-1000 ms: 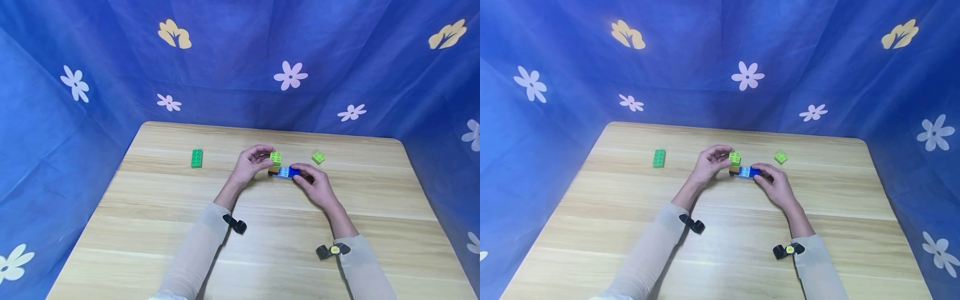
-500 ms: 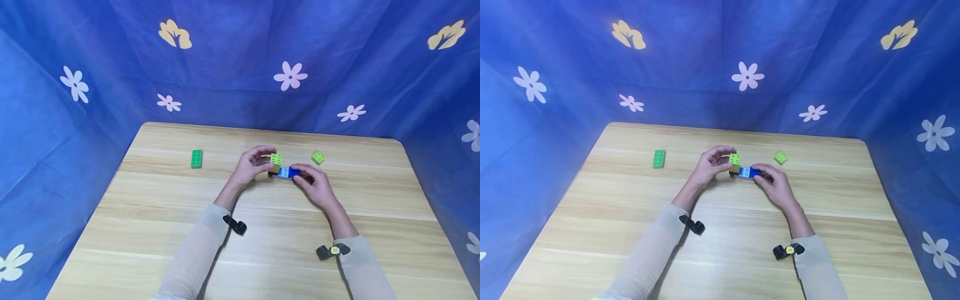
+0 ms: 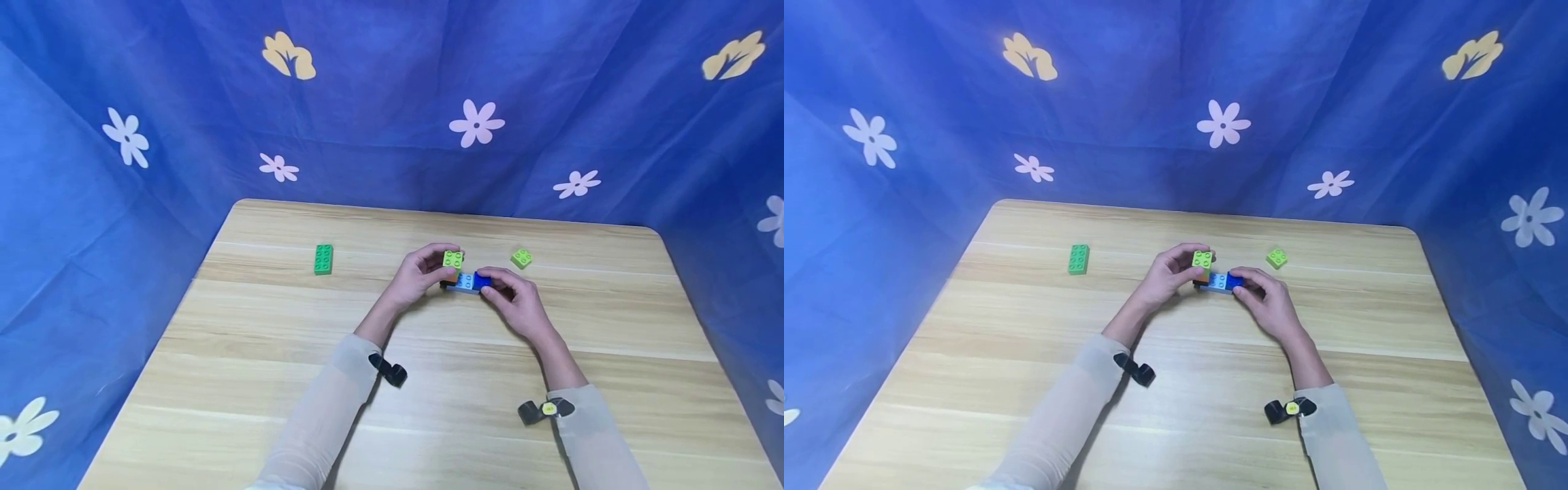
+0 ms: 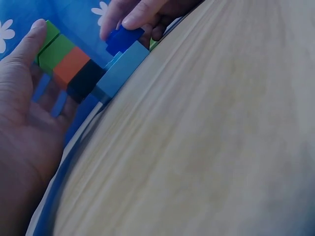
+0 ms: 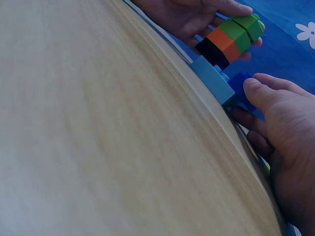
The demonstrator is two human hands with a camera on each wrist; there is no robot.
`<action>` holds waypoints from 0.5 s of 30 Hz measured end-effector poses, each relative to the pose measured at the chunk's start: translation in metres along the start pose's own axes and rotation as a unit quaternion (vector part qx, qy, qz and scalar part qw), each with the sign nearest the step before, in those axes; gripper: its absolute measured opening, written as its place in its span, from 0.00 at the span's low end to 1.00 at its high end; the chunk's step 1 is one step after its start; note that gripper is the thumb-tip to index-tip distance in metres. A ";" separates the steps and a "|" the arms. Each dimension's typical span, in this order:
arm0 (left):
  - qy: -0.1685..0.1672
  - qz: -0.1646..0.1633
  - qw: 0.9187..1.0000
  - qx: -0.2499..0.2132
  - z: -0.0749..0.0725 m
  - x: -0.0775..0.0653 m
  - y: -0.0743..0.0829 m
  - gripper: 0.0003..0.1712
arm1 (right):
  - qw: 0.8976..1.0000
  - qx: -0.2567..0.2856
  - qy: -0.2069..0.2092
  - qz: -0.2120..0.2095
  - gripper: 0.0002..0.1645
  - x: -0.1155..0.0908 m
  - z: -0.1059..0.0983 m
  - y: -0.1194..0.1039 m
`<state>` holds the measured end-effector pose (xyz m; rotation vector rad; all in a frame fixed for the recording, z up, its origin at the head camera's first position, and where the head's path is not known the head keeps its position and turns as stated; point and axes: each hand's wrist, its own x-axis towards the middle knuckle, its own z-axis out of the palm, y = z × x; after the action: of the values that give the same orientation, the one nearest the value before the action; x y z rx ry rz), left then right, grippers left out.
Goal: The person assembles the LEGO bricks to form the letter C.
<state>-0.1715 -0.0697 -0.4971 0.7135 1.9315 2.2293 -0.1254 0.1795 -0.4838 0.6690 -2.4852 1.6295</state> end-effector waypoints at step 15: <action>0.019 -0.005 0.999 0.034 0.004 0.001 0.002 0.21 | 1.000 0.000 0.002 -0.002 0.19 0.000 -0.002 -0.003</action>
<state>-0.1701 -0.0666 -0.4948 0.6739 2.0319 2.1964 -0.1246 0.1800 -0.4804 0.6709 -2.4794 1.6292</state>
